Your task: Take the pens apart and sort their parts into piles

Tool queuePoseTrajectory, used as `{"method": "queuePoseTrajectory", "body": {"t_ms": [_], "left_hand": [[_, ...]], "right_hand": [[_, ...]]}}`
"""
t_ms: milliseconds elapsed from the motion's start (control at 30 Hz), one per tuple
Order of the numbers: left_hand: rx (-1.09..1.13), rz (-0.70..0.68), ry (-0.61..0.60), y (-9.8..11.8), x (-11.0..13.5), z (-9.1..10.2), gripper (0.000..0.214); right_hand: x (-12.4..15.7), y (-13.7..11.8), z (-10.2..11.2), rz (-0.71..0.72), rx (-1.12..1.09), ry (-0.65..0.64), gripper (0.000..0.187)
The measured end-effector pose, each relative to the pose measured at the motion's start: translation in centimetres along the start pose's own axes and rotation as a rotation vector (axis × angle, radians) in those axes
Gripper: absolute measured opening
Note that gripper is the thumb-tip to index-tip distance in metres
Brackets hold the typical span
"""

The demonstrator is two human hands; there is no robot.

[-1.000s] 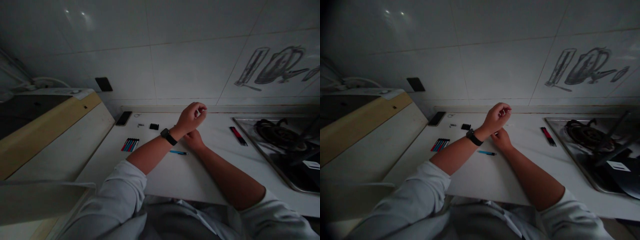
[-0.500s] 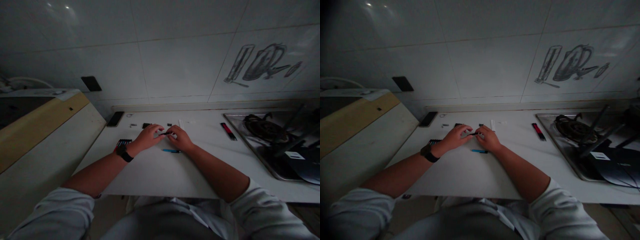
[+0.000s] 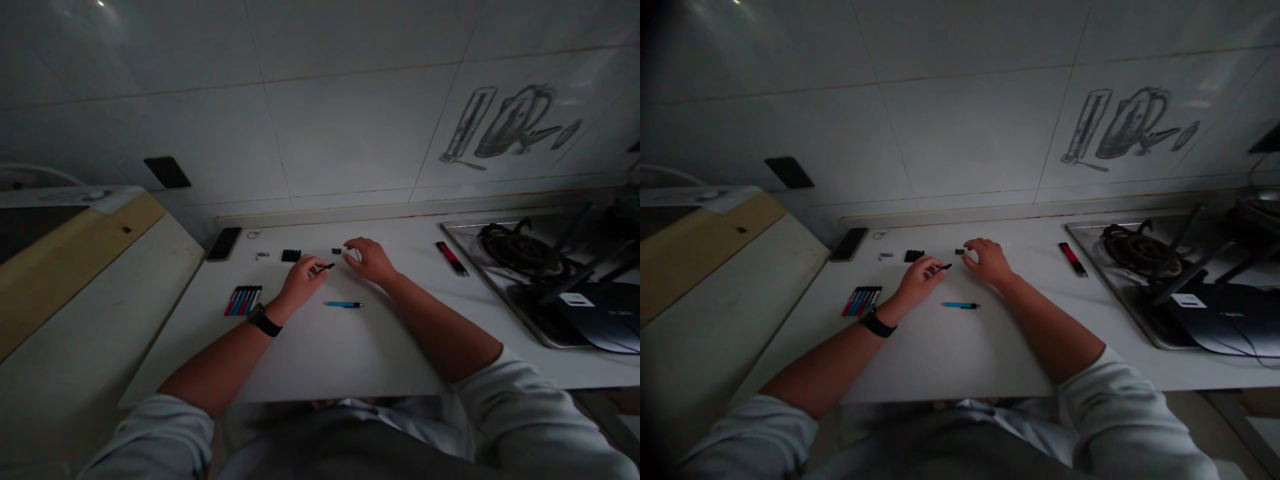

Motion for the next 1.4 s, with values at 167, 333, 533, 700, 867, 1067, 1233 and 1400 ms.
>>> {"method": "queuePoseTrajectory", "body": {"t_ms": [167, 333, 533, 700, 867, 1067, 1233, 1400], "left_hand": [[0.057, 0.056, 0.039, -1.2, 0.9, 0.4, 0.013], [0.085, 0.076, 0.052, -1.5, 1.2, 0.9, 0.013], [0.093, 0.074, 0.051, -2.0, 1.3, 0.8, 0.012], [0.099, 0.074, 0.046, -2.1, 1.4, 0.7, 0.012], [0.107, 0.055, 0.030, -1.9, 1.3, 0.6, 0.012], [0.051, 0.025, 0.018, -1.7, 1.2, 0.8, 0.010], [-0.011, -0.050, 0.015, -0.7, 1.1, 1.2, 0.010], [-0.059, -0.107, 0.020, 0.2, 0.9, 1.3, 0.006]], "right_hand": [[-3.1, 2.4, -3.0, -0.101, 0.315, -0.095, 0.035], [-4.3, 2.9, -4.2, -0.099, 0.337, -0.090, 0.029], [-3.7, 2.7, -4.0, -0.043, 0.304, -0.075, 0.025], [-3.6, 2.6, -3.7, -0.031, 0.321, -0.073, 0.021], [-3.4, 2.5, -3.9, 0.020, 0.338, -0.113, 0.019], [-2.7, 1.1, -3.3, 0.057, 0.302, -0.131, 0.016], [-0.3, -2.5, -1.0, 0.152, -0.001, -0.079, 0.018], [2.7, -4.9, 1.3, 0.179, -0.276, 0.004, 0.018]]}}
Point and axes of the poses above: each hand's wrist, its own x-axis away from the middle knuckle, its own z-axis out of the back of the hand, y = z × x, the point moved 10 cm from there along -x, towards the middle knuckle, and after that the axes turned 15 degrees about -z, right-handed, at the moved point
